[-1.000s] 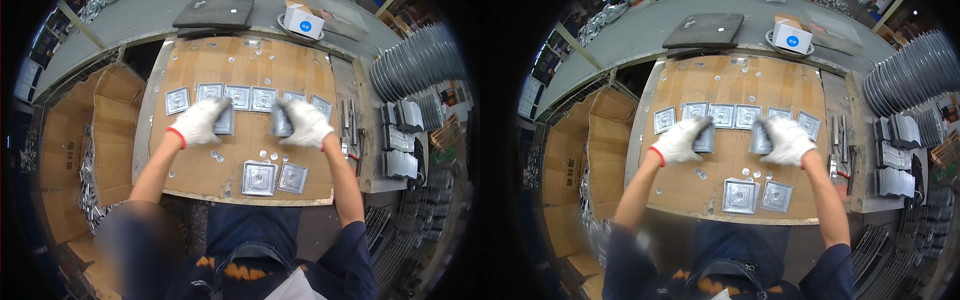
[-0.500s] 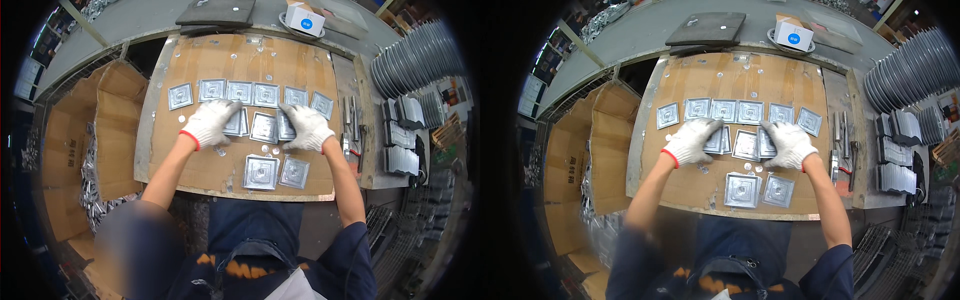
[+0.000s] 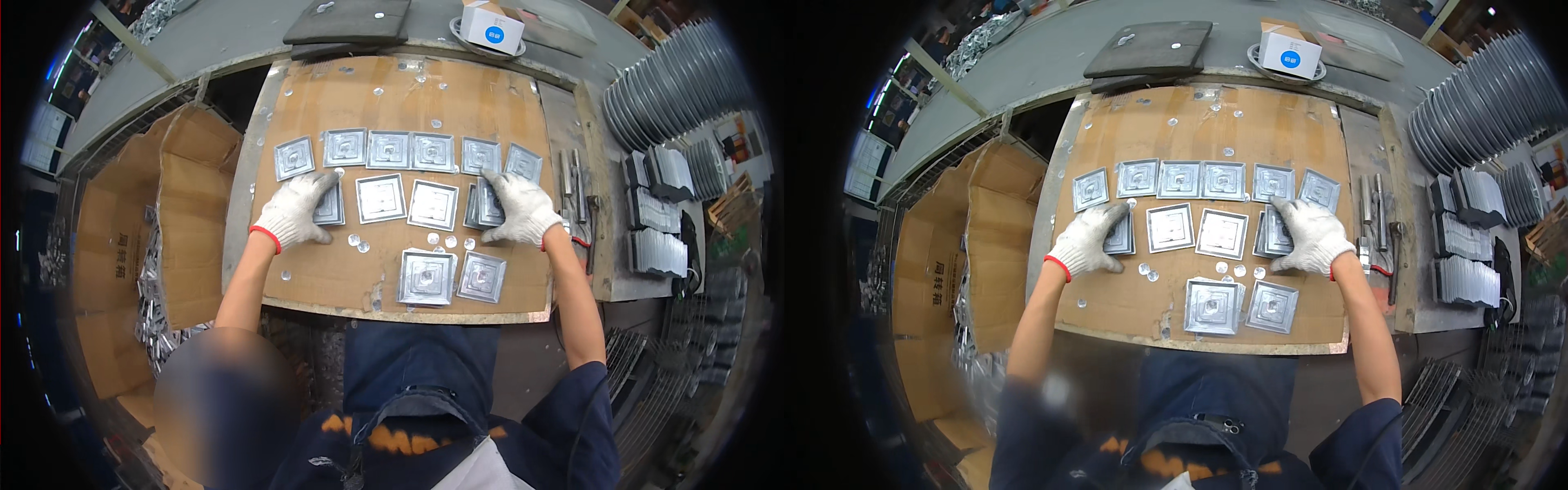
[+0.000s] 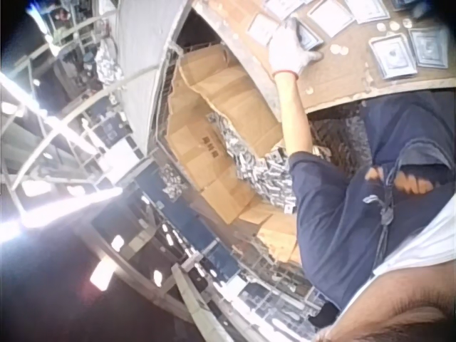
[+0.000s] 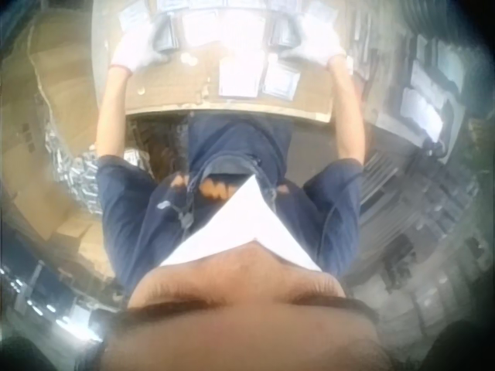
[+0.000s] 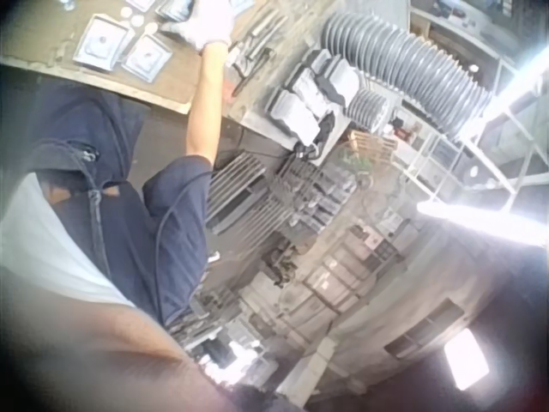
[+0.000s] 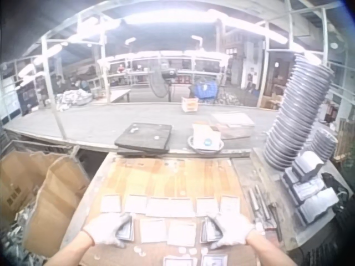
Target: The person lays out metal plates across a cardboard surface by hand, then punches out the center knockout of each plate using a metal punch and a metal rod.
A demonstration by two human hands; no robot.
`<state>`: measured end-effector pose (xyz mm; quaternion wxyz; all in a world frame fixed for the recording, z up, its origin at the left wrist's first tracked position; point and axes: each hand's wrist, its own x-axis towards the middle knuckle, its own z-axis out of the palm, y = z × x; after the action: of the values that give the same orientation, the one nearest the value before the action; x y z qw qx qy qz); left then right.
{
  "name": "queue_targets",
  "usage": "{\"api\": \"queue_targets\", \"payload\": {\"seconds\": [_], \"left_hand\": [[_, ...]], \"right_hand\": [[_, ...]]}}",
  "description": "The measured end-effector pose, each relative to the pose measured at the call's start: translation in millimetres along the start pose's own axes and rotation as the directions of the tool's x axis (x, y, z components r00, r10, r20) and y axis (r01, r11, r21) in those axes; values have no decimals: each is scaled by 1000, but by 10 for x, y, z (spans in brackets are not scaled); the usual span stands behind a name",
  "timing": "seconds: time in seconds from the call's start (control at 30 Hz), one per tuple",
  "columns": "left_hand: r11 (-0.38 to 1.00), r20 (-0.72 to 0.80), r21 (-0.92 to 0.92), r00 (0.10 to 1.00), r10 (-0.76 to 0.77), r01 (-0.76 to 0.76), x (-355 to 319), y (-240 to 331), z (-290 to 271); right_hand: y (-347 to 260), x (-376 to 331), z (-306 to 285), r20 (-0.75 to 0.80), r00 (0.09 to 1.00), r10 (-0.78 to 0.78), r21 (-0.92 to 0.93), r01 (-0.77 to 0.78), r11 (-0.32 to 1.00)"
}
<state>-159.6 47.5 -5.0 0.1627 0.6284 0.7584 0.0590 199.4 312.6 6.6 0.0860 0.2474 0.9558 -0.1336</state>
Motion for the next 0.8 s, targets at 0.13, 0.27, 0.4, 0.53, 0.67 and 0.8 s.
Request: {"api": "queue_targets", "payload": {"seconds": [0.13, 0.27, 0.4, 0.53, 0.67, 0.8], "left_hand": [[999, -3, -29, 999, -42, 42, -76, 9, -55], [993, -11, -24, 993, -117, 117, -214, -142, -62], [990, -75, -53, 988, -134, 130, -150, -160, 2], [988, -125, -71, 982, -144, 136, -98, -32, 28], [982, -104, -50, 977, -187, 183, -221, -32, -112], [971, -136, 49, 965, -225, 234, -523, -349, -173]], "right_hand": [[47, -233, -144, -21, 997, 80, -34, -80, 996], [234, -412, -160, 54, 980, 189, -87, -184, 979], [333, -472, -105, 82, 960, 269, -144, -256, 956], [361, -485, -52, 48, 962, 270, -126, -263, 957], [523, -571, 38, -27, 973, 229, -77, -230, 970], [533, -608, 10, -10, 968, 250, -71, -250, 966]]}}
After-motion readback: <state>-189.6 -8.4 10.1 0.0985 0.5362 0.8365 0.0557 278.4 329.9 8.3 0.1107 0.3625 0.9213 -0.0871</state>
